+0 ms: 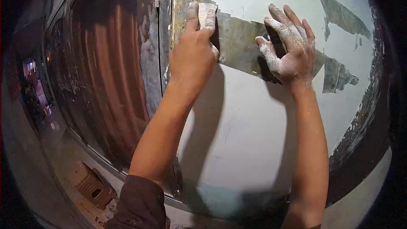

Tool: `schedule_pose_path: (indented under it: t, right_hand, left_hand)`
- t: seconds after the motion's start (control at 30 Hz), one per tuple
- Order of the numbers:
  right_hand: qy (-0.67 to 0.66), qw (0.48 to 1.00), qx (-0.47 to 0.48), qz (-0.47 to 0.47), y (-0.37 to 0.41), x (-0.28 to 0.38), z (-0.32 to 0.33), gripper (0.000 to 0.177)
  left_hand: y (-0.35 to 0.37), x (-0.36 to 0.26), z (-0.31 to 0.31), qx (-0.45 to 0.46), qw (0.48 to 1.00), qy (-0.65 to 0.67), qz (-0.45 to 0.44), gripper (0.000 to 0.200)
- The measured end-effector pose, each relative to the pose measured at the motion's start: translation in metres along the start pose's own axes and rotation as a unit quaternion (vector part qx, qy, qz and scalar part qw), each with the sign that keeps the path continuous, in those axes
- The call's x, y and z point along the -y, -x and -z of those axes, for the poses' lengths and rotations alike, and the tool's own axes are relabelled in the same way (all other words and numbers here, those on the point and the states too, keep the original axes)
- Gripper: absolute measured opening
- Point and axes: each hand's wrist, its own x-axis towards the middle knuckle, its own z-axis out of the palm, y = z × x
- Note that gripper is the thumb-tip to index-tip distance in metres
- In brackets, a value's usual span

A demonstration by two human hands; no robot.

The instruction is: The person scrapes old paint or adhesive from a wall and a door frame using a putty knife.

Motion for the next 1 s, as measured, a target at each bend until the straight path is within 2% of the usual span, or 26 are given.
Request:
schedule_pose_path:
  t: [0.3,0.37,0.5,0.63,0.77,0.9,0.93,1.0]
  right_hand:
    - [0.005,1.000,0.010,0.003,0.000,0.001,0.002,0.039]
    - [0.004,1.000,0.002,0.002,-0.001,0.000,0.000,0.040]
    - [0.006,1.000,-0.004,0.009,0.000,-0.002,-0.001,0.042]
    - [0.009,1.000,0.002,0.004,0.000,-0.001,-0.001,0.041]
    - [0.010,1.000,0.013,0.000,0.000,0.001,0.002,0.038]
    - [-0.002,1.000,-0.012,0.004,-0.001,0.001,0.000,0.039]
    - [0.005,1.000,-0.006,0.005,-0.001,0.000,0.000,0.039]
    - [0.002,1.000,-0.007,0.009,-0.002,0.000,-0.001,0.040]
  left_hand:
    - [0.011,0.001,0.004,0.011,1.000,0.000,-0.009,0.038]
    - [0.010,-0.001,0.002,0.040,0.999,-0.006,0.028,0.037]
    - [0.000,-0.001,-0.002,-0.004,1.000,-0.028,-0.012,0.036]
    - [0.014,0.000,0.000,0.039,0.999,-0.025,0.017,0.036]
    - [-0.008,-0.017,0.010,0.069,0.996,-0.038,0.044,0.037]
    - [0.011,-0.015,0.011,0.063,0.998,-0.010,0.025,0.038]
    - [0.009,-0.015,0.012,0.091,0.995,-0.018,0.045,0.038]
    - [0.003,-0.015,0.009,0.071,0.996,-0.025,0.037,0.036]
